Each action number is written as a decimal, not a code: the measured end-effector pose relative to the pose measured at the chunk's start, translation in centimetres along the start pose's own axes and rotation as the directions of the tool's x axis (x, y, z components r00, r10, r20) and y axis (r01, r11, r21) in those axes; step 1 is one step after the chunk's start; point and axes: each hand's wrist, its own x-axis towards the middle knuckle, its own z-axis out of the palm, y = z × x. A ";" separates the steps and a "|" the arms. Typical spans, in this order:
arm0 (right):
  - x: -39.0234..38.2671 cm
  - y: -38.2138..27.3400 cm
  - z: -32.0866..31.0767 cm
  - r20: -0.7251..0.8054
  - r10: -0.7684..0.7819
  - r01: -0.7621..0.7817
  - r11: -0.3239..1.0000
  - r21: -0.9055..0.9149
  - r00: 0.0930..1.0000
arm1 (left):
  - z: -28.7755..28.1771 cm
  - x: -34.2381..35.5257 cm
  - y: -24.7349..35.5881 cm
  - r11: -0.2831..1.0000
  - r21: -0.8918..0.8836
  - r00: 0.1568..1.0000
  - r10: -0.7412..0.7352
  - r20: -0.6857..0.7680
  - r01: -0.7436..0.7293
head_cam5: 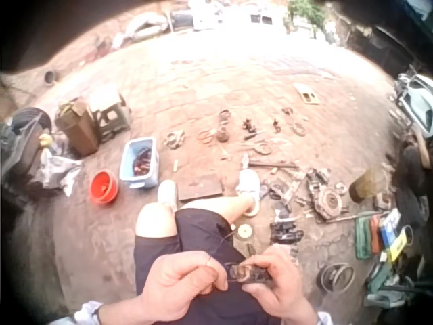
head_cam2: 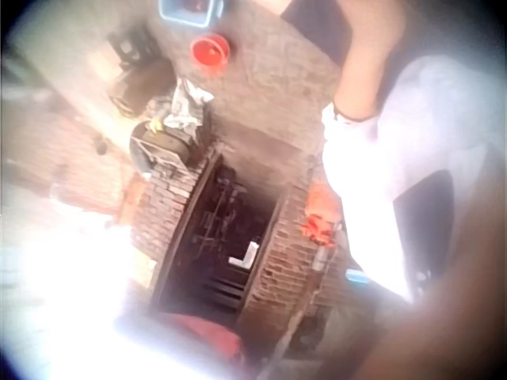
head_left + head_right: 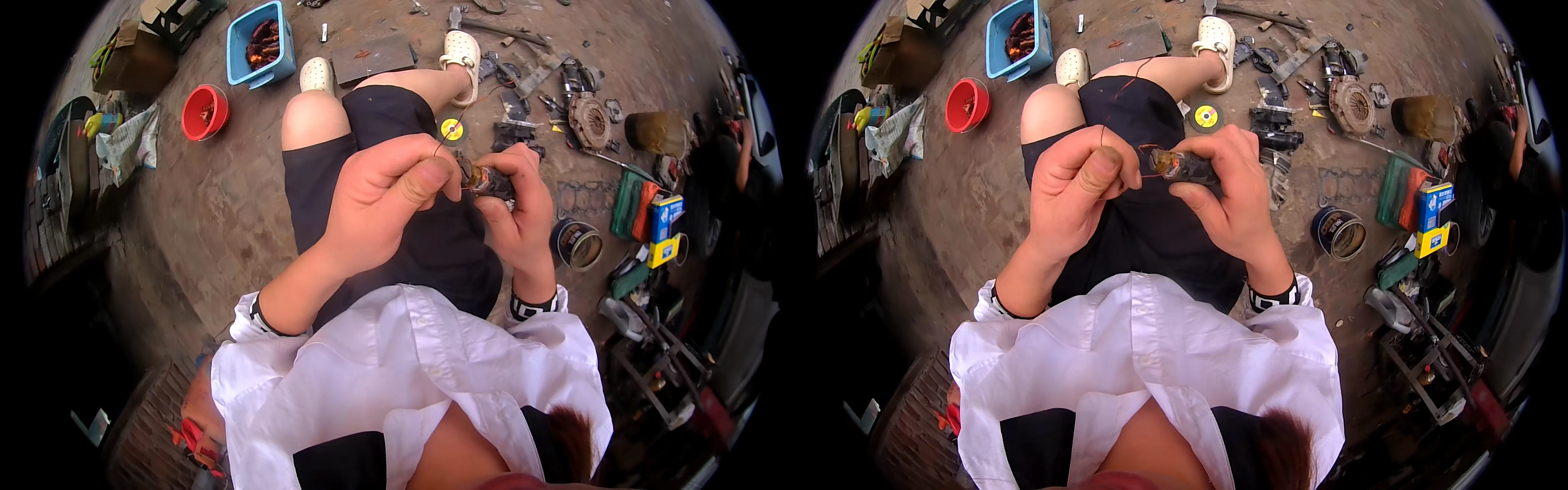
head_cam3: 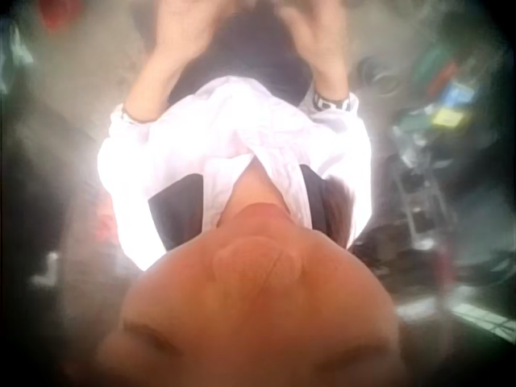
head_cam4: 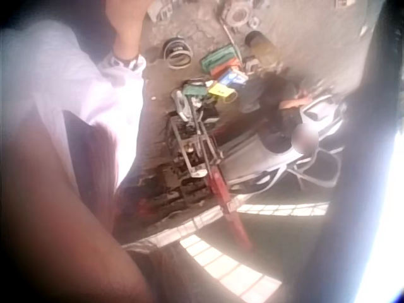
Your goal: The person sits on the floor and uses pliers to strip insulation from a small wire. They then twist the exposed strands and appear to connect or prepare the wire for further assembly.
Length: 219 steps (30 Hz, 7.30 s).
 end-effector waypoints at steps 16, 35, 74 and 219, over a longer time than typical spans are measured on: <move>1.8 -1.0 0.0 0.004 -0.167 0.149 0.866 -0.477 0.986 | 2.9 -0.6 0.7 0.987 0.157 0.994 0.044 -0.101 -0.028; 0.5 -0.2 -0.2 -0.275 -0.074 0.004 0.969 -0.247 0.959 | 7.5 -0.6 -2.8 0.465 0.682 0.768 0.600 0.225 -0.564; 1.4 0.4 1.2 -0.368 0.357 -0.238 0.913 0.330 0.858 | 6.3 0.8 -2.1 0.860 0.201 0.882 0.442 0.161 -0.468; -13.6 5.7 -13.7 0.388 0.878 -0.960 0.258 0.107 0.279 | -4.0 22.1 -18.7 0.350 0.883 0.820 0.568 0.065 -0.312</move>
